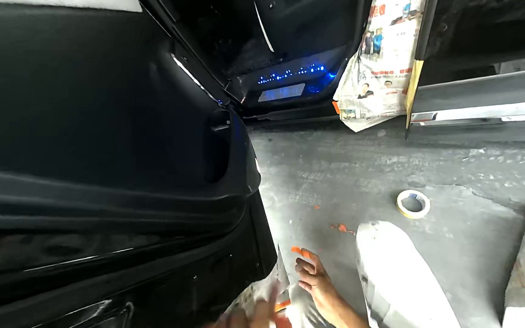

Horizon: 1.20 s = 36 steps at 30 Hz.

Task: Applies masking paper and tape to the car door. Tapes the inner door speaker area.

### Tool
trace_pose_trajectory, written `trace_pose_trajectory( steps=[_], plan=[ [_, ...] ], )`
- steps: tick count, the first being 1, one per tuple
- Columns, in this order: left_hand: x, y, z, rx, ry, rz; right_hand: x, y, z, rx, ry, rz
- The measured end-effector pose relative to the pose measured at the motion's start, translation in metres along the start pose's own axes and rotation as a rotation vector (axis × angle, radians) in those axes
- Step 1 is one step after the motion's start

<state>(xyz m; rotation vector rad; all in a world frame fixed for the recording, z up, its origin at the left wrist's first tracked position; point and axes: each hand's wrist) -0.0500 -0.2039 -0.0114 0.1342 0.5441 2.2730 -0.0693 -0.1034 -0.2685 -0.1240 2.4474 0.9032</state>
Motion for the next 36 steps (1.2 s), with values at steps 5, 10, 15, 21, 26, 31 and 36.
trace_pose_trajectory(
  steps=[5, 10, 15, 21, 26, 31, 36],
  plan=[
    [0.042, 0.032, -0.019, 0.391, -0.167, -0.03, 0.015, -0.023, -0.02, -0.054, 0.129, 0.144],
    [0.087, 0.066, -0.049, 0.418, -0.103, -0.06, 0.028, -0.016, -0.032, -0.015, 0.306, 0.17],
    [0.094, 0.082, -0.071, 0.488, -0.074, 0.0, 0.052, -0.026, -0.043, -0.021, 0.217, 0.185],
    [0.085, 0.069, -0.102, 0.281, -0.234, -0.248, 0.083, -0.03, -0.068, -0.055, 0.144, 0.232],
    [0.084, 0.061, -0.148, 0.169, 0.11, -0.124, 0.097, -0.048, -0.083, -0.068, 0.112, 0.341],
    [0.101, 0.058, -0.158, 0.153, 0.376, 0.06, 0.096, -0.045, -0.089, -0.339, -0.009, 0.338],
    [0.11, 0.055, -0.161, 0.21, 0.467, 0.101, 0.087, -0.031, -0.073, -0.29, -0.166, 0.361]
  ],
)
Point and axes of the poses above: each hand's wrist, its own x-axis towards the middle knuckle, its own z-axis out of the back of the hand, y = z × x, and after that the axes turned 4 degrees about -x, right-handed
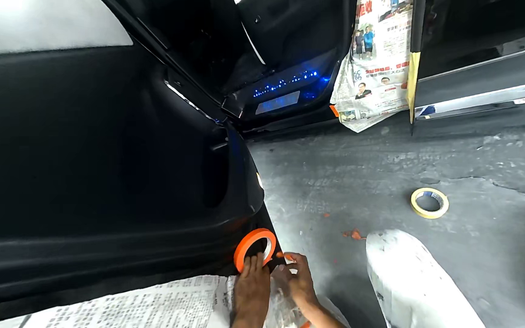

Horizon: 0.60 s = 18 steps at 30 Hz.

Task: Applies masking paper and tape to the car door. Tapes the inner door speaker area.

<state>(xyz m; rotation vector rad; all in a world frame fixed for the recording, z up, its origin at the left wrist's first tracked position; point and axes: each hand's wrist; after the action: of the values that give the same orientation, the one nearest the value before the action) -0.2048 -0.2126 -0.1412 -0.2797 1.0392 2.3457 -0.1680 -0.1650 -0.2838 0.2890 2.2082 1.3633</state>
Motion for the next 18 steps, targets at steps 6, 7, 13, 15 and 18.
trace_pose_trajectory(
  steps=[6, 7, 13, 15, 18],
  plan=[
    [0.0, -0.001, -0.005, -0.047, -0.089, 0.013, 0.022, 0.002, 0.015, -0.126, 0.46, -0.042],
    [0.0, -0.001, -0.005, -0.035, -0.075, 0.01, 0.027, 0.001, 0.01, -0.175, 0.519, -0.021],
    [0.001, -0.002, -0.005, -0.066, -0.063, 0.04, 0.029, 0.011, -0.009, -0.34, 0.476, 0.209],
    [-0.001, -0.001, -0.008, -0.076, -0.112, 0.039, 0.025, 0.005, -0.015, -0.305, 0.378, 0.21],
    [-0.002, 0.0, -0.014, -0.093, -0.24, -0.021, 0.026, -0.006, -0.02, -0.232, 0.306, 0.11]
  ],
)
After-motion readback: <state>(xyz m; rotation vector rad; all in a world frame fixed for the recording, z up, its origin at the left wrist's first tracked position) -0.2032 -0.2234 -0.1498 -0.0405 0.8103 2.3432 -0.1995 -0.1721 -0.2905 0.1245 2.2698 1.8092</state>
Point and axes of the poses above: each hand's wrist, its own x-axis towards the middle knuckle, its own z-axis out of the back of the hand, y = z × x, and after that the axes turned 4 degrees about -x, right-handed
